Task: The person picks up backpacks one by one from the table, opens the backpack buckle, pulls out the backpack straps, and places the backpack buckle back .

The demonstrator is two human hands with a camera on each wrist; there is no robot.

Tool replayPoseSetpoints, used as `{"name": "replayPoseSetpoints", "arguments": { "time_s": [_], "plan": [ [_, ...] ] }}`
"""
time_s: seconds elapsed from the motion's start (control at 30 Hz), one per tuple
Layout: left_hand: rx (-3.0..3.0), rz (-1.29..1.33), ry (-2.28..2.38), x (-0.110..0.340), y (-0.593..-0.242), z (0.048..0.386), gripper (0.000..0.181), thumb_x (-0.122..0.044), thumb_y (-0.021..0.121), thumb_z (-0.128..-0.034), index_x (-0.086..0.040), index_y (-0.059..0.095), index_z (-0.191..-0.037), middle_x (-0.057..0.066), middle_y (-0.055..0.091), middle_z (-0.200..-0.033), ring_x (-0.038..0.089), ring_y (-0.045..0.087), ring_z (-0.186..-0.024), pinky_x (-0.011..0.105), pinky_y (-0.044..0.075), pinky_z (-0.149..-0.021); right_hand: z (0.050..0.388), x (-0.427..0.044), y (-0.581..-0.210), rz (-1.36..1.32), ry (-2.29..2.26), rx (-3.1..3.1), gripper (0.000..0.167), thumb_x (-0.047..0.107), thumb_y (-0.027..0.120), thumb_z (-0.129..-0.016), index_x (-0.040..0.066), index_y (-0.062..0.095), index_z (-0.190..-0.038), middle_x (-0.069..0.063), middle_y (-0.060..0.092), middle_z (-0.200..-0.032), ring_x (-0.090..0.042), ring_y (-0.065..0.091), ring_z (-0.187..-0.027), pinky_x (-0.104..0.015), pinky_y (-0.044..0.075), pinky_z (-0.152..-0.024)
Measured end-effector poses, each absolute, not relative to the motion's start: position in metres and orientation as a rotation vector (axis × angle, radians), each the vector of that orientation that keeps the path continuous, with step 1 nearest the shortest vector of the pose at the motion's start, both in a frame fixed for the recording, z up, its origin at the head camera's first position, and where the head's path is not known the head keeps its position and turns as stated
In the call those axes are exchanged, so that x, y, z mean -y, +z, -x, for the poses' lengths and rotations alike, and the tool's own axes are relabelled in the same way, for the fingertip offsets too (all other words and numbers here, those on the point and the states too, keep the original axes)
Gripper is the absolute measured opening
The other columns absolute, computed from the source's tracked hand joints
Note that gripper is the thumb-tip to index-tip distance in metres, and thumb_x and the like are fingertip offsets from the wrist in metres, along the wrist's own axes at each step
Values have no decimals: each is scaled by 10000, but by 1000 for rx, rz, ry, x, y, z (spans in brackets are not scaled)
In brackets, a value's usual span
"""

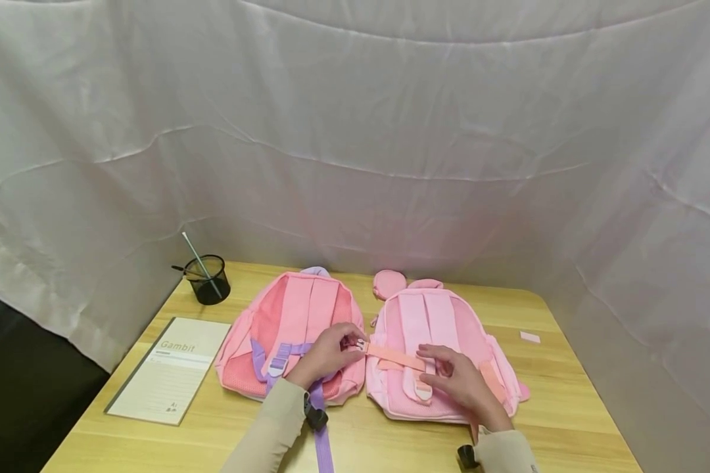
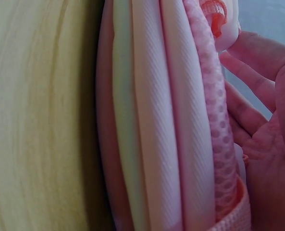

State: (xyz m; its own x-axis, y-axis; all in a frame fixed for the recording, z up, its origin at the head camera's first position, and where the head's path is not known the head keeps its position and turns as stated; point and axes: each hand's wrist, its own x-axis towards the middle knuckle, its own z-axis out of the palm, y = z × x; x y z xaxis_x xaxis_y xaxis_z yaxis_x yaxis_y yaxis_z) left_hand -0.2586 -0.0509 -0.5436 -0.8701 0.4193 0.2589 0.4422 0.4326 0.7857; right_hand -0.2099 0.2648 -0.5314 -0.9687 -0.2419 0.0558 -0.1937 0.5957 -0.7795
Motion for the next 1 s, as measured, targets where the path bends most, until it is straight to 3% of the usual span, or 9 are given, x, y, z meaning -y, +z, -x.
{"name": "replayPoseSetpoints", "arguments": {
  "time_s": [0.5, 0.63, 0.73, 0.87, 1.0],
  "plan": [
    [2663, 795, -1427, 51, -546, 261, 220, -113, 797, -873, -152, 731, -1079, -11, 658, -962, 130, 593, -892, 288, 492, -824, 209, -264, -532, 398, -1311, -2777, 452, 306, 864, -841, 209, 744, -1266, 21, 647, -1430, -318, 507, -1421, -568, 314, -1192],
    [2658, 799, -1450, 50, -545, 259, 234, -117, 793, -884, -142, 730, -1108, -19, 664, -963, 115, 602, -893, 275, 503, -831, 208, -265, -530, 419, -1290, -2801, 448, 290, 863, -844, 207, 743, -1268, 29, 660, -1410, -278, 535, -1388, -465, 367, -1175],
    [2628, 822, -1474, 50, -542, 257, 267, -110, 787, -890, -110, 716, -1147, -3, 677, -985, 128, 626, -912, 289, 524, -848, 207, -265, -526, 444, -1290, -2812, 435, 248, 850, -861, 185, 737, -1276, 9, 674, -1384, -254, 592, -1282, -375, 448, -1091],
    [2599, 854, -1449, 57, -528, 256, 336, -126, 774, -917, -89, 685, -1239, 50, 692, -1102, 192, 660, -997, 358, 545, -910, 205, -265, -515, 512, -1265, -2869, 425, 177, 787, -923, 140, 690, -1335, -72, 676, -1367, -318, 630, -1227, -479, 517, -1033],
    [2596, 903, -1137, 76, -500, 255, 495, -224, 782, -930, -135, 626, -1392, 74, 669, -1346, 288, 625, -1241, 480, 483, -1069, 203, -272, -497, 570, -1163, -3064, 537, 127, 758, -939, 137, 588, -1448, -128, 613, -1429, -397, 571, -1316, -618, 455, -1063]
  ]
}}
